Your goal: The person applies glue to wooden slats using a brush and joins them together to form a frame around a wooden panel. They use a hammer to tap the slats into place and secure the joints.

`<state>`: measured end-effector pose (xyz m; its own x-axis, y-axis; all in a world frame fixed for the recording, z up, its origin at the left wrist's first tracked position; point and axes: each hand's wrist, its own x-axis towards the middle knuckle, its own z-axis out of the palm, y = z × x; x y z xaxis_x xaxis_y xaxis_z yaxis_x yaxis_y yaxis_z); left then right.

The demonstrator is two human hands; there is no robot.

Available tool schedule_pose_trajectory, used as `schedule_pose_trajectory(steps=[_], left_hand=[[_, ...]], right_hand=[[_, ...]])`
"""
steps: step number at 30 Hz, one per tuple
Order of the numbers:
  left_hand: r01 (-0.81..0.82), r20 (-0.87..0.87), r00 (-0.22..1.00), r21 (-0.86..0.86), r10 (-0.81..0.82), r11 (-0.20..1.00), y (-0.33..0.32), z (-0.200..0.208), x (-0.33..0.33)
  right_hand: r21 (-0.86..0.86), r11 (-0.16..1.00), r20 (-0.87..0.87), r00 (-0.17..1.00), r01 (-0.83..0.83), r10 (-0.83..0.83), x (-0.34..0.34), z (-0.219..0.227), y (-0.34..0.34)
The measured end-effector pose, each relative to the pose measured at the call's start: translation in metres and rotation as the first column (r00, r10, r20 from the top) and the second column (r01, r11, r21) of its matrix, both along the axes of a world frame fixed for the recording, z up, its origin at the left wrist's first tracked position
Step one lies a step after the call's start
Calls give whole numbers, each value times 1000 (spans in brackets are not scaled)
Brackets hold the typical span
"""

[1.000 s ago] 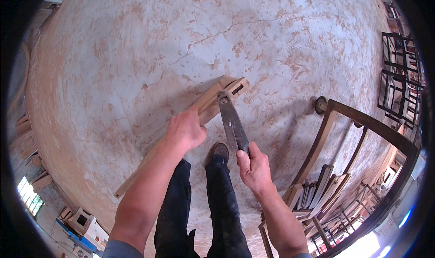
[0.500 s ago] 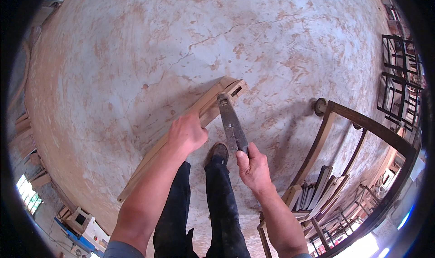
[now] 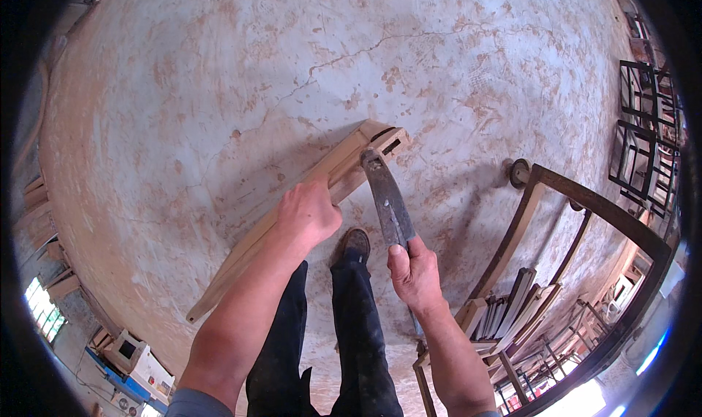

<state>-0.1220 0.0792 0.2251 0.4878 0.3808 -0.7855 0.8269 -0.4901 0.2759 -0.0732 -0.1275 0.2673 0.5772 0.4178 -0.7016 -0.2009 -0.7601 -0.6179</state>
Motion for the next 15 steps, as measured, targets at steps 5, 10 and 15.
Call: schedule_pose_trajectory(steps=[5, 10, 15], left_hand=[[2, 68, 998, 1, -2, 1000, -1, -2, -4], [3, 26, 1000, -22, -3, 1000, 0, 1, -2], [8, 25, 1000, -14, -7, 1000, -2, 2, -2]], right_hand=[[30, 1000, 29, 1000, -9, 8, -2, 1, 1], [7, 1000, 33, 999, -31, 31, 1, 4, 1], [-11, 999, 23, 999, -31, 31, 2, 4, -1]])
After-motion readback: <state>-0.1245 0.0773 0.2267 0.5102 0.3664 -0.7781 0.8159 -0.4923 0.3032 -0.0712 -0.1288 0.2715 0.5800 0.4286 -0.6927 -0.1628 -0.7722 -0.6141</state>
